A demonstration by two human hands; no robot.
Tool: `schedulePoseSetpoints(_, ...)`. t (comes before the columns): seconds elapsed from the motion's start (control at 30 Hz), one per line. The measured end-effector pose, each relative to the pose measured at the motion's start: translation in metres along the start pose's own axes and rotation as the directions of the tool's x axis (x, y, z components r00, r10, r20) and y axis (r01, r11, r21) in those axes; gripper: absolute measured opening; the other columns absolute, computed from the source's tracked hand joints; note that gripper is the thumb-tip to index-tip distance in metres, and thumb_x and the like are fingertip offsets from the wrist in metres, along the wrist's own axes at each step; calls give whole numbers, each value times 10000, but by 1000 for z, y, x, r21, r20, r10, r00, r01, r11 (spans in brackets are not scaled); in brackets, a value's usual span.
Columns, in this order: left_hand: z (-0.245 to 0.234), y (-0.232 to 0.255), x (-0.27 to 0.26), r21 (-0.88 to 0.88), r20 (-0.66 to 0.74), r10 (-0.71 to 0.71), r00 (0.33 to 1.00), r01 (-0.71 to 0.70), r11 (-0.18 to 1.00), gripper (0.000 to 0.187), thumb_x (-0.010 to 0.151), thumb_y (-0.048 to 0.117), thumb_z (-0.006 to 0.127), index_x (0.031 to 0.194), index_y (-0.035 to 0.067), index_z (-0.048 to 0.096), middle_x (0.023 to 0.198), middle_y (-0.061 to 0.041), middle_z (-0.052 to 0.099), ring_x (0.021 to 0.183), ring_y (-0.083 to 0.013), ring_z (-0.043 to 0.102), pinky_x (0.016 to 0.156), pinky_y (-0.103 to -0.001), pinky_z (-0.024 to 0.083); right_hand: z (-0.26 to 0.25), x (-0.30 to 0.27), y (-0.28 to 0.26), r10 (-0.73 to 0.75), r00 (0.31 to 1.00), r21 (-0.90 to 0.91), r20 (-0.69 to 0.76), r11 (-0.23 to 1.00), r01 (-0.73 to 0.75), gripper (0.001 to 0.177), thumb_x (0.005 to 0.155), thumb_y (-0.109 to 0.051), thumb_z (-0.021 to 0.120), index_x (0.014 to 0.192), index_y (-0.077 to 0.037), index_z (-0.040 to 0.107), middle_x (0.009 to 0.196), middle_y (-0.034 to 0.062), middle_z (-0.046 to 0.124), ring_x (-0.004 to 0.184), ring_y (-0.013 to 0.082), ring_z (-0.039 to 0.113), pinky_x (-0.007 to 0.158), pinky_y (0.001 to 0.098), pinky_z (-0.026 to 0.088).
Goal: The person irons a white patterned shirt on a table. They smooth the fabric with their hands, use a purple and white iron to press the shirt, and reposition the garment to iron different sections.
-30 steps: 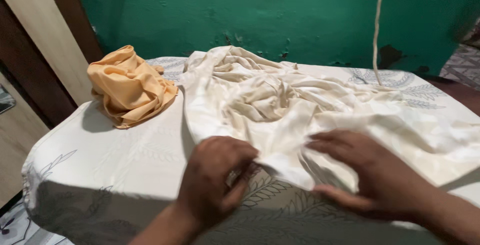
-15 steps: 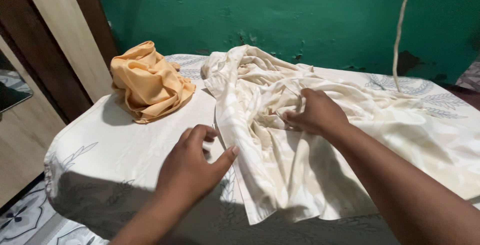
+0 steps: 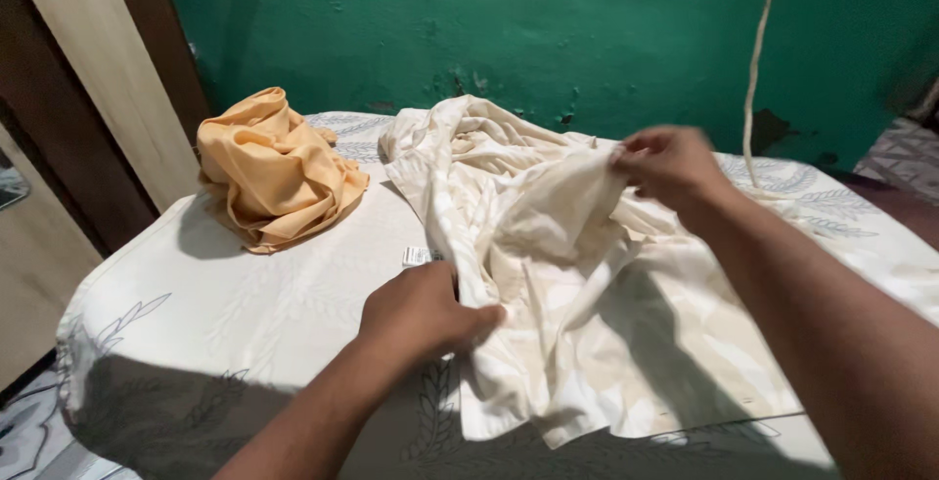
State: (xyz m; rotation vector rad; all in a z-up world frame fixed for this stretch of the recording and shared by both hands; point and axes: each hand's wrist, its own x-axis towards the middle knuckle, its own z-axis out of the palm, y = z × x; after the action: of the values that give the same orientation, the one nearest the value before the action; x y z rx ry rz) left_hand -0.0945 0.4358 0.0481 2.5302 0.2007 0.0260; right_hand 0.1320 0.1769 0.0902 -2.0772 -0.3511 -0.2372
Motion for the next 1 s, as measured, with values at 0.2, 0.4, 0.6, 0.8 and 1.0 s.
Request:
schedulePoseSetpoints(0.2,-12,-32,42,-941,51,91,995,17,338,345,926,263,588,1163,36,695,1018,-140,791,832,-263,784,753,-424,648,-91,-42,-73,-193,920,72,-342,970,231,264,1009,-134,679,1224,8,617,1193,180,671,1049,283,736,894,369,586)
schedulePoseSetpoints(0.4,-111,-8,72,-944,-288,153,945,-307,122,265,1016,258,588,1112,20,651,1022,-109,719,901,-251,689,900,-469,571,-154,-74,-117,-230,913,263,-338,908,326,246,998,-257,676,1202,-150,590,1241,77,636,1099,184,713,847,403,600)
schedulePoseSetpoints(0.6,-204,23,41,-786,-567,221,793,-602,143,250,920,146,701,1149,129,603,1108,-51,674,1046,-215,700,929,-425,639,-186,-96,-171,-307,883,130,-355,919,371,232,1016,-210,665,1213,-90,632,1167,105,666,1017,214,721,833,385,594)
schedulePoseSetpoints(0.8,-195,6,36,-231,-519,100,849,-252,940,347,864,94,701,1208,135,698,1158,-125,691,1004,-260,707,855,-378,565,-165,-151,-205,-423,867,-203,-264,903,378,231,1035,-163,654,1223,-30,675,1093,132,697,936,243,729,819,368,589)
schedulePoseSetpoints(1.0,-140,48,3,128,-523,532,666,-555,822,508,757,393,883,1134,101,708,1250,-134,621,1125,-262,644,949,-400,530,-118,-165,-235,-246,966,-71,-81,968,241,288,966,-105,640,1234,-20,706,1095,152,744,957,252,758,851,358,594)
